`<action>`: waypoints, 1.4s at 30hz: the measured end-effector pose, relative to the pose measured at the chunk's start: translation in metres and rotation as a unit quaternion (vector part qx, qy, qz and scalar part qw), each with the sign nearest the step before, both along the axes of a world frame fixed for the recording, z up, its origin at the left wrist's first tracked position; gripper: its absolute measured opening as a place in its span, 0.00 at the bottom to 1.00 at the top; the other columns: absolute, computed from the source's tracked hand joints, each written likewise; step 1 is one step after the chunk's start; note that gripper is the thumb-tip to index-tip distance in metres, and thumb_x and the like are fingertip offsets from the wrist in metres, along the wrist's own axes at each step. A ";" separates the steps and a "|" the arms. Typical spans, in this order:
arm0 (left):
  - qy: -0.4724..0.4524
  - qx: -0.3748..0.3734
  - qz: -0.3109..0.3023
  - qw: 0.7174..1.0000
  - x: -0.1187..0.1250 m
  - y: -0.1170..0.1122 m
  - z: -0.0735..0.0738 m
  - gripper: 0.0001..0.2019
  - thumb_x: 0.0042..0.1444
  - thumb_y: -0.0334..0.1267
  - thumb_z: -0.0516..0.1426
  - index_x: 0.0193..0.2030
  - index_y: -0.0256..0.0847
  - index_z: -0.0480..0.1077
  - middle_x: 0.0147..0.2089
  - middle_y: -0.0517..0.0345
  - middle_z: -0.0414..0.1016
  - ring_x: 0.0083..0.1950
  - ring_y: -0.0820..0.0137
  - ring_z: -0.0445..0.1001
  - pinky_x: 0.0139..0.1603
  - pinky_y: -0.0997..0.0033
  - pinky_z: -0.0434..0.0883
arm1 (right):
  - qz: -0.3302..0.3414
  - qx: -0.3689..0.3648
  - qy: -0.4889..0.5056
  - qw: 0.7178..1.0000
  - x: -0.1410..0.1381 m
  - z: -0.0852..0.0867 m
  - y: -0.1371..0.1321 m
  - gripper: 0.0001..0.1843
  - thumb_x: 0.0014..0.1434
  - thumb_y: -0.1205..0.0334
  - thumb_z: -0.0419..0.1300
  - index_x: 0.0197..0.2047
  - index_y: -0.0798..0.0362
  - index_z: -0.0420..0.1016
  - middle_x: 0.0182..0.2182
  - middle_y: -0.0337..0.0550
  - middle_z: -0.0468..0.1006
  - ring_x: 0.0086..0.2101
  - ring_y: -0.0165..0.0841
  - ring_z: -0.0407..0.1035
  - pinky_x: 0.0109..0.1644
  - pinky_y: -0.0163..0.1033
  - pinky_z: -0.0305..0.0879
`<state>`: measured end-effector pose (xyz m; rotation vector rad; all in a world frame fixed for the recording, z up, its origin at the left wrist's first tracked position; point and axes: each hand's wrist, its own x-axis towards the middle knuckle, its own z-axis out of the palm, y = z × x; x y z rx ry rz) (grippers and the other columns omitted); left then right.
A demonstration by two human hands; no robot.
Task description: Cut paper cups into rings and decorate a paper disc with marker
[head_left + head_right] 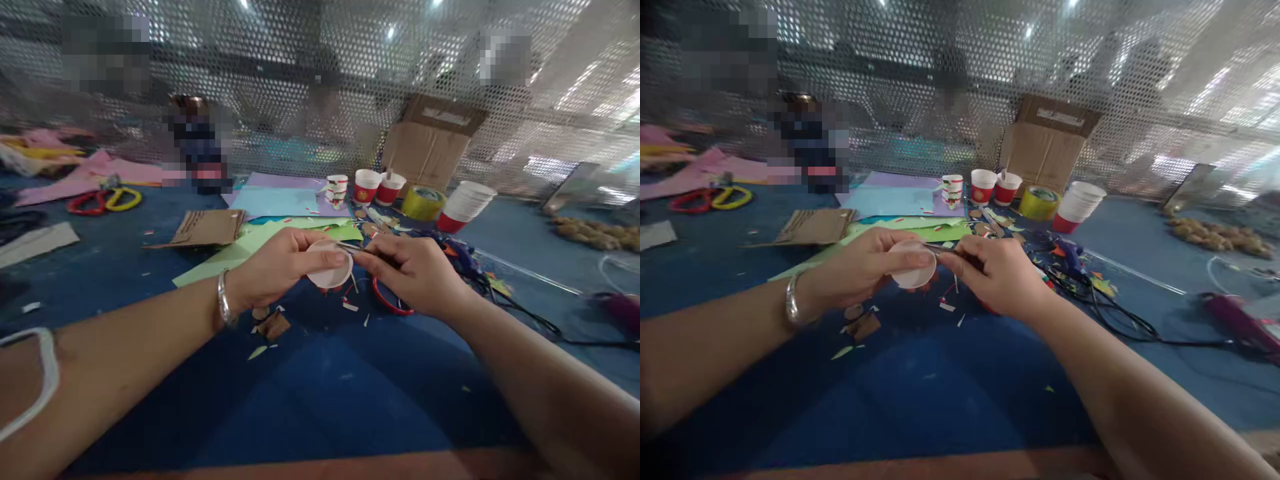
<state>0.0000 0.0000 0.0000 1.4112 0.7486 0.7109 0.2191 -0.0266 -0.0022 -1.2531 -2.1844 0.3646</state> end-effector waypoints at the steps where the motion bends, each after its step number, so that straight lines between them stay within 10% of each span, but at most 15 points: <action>1: 0.003 0.000 -0.008 1.000 0.001 0.000 0.000 0.13 0.55 0.43 0.66 0.28 0.33 0.75 0.26 0.58 0.77 0.27 0.77 0.71 0.28 0.81 0.68 | -0.002 0.001 0.001 1.000 0.000 0.000 0.000 0.22 0.67 0.48 0.55 0.25 0.52 0.61 0.20 0.34 0.60 0.25 0.27 0.56 0.32 0.36 0.52; 18: -0.007 -0.064 0.045 0.997 0.007 -0.005 -0.007 0.09 0.53 0.38 0.66 0.38 0.35 0.76 0.32 0.58 0.78 0.32 0.73 0.77 0.28 0.78 0.72 | -0.025 0.013 -0.045 0.999 -0.002 0.001 0.002 0.22 0.67 0.48 0.54 0.25 0.51 0.61 0.20 0.35 0.60 0.24 0.28 0.57 0.31 0.37 0.50; 42: -0.001 -0.065 -0.099 0.993 -0.005 0.006 0.002 0.08 0.61 0.38 0.60 0.35 0.35 0.74 0.32 0.55 0.79 0.29 0.76 0.76 0.22 0.83 0.66 | 0.028 -0.004 0.010 1.000 -0.002 0.001 0.001 0.25 0.68 0.48 0.54 0.23 0.52 0.57 0.20 0.32 0.56 0.25 0.27 0.52 0.33 0.38 0.50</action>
